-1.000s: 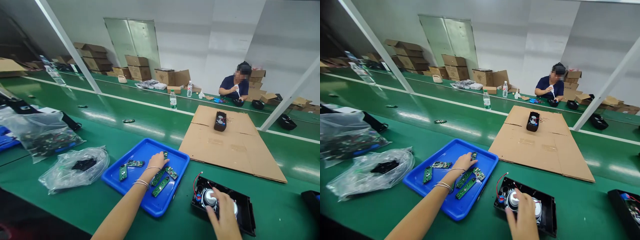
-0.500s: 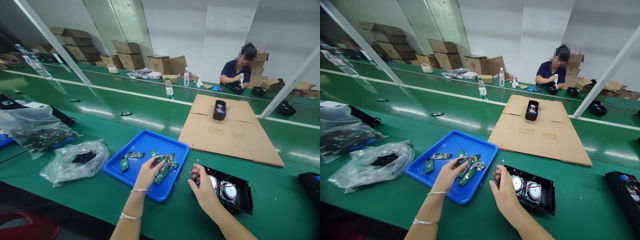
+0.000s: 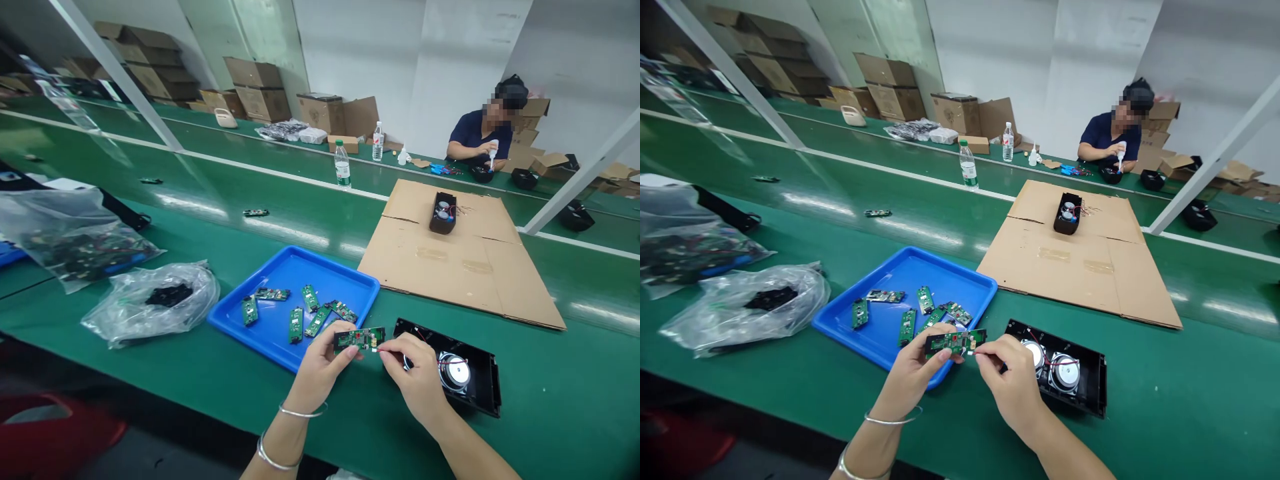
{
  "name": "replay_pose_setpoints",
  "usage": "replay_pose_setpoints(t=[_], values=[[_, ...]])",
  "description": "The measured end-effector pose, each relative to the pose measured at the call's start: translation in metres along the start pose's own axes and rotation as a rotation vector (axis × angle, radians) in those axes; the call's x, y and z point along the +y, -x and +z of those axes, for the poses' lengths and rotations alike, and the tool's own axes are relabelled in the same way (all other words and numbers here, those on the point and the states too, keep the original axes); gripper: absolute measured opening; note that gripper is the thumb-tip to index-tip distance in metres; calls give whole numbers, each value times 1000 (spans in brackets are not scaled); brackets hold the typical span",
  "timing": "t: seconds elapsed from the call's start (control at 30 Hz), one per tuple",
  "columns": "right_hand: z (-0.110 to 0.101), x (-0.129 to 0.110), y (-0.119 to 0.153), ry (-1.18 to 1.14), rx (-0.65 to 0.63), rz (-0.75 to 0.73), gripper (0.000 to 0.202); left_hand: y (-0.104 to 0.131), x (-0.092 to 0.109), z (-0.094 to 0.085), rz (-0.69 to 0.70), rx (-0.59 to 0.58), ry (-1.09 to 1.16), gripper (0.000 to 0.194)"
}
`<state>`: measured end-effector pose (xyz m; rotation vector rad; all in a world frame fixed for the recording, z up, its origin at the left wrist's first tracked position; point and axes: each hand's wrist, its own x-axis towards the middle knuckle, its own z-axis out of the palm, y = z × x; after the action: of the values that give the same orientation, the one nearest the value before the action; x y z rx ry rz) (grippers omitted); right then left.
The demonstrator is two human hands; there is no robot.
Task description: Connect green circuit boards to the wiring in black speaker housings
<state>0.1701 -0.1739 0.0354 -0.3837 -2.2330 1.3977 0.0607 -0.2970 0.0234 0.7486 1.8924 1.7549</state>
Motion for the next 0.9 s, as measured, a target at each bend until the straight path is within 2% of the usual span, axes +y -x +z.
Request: replay_pose_setpoints(t=[0.1, 0.2, 0.33, 0.47, 0.63, 0.9], values=[[2, 1, 4, 79, 24, -30, 17, 1, -2, 6, 31, -99, -13, 42], [3, 3, 7, 120, 51, -33, 19, 2, -7, 8, 153, -162, -92, 44], [3, 1, 8, 95, 44, 31, 22, 4, -10, 7, 366, -195, -242, 34], [1, -3, 9, 32, 7, 112, 21, 9, -9, 7, 505, -200, -359, 31], [-1, -4, 8, -26, 18, 190, 20, 12, -4, 10, 555, -165, -447, 32], [-3, -3, 9, -10, 31, 187, 20, 11, 2, 9, 601, -177, -587, 31]])
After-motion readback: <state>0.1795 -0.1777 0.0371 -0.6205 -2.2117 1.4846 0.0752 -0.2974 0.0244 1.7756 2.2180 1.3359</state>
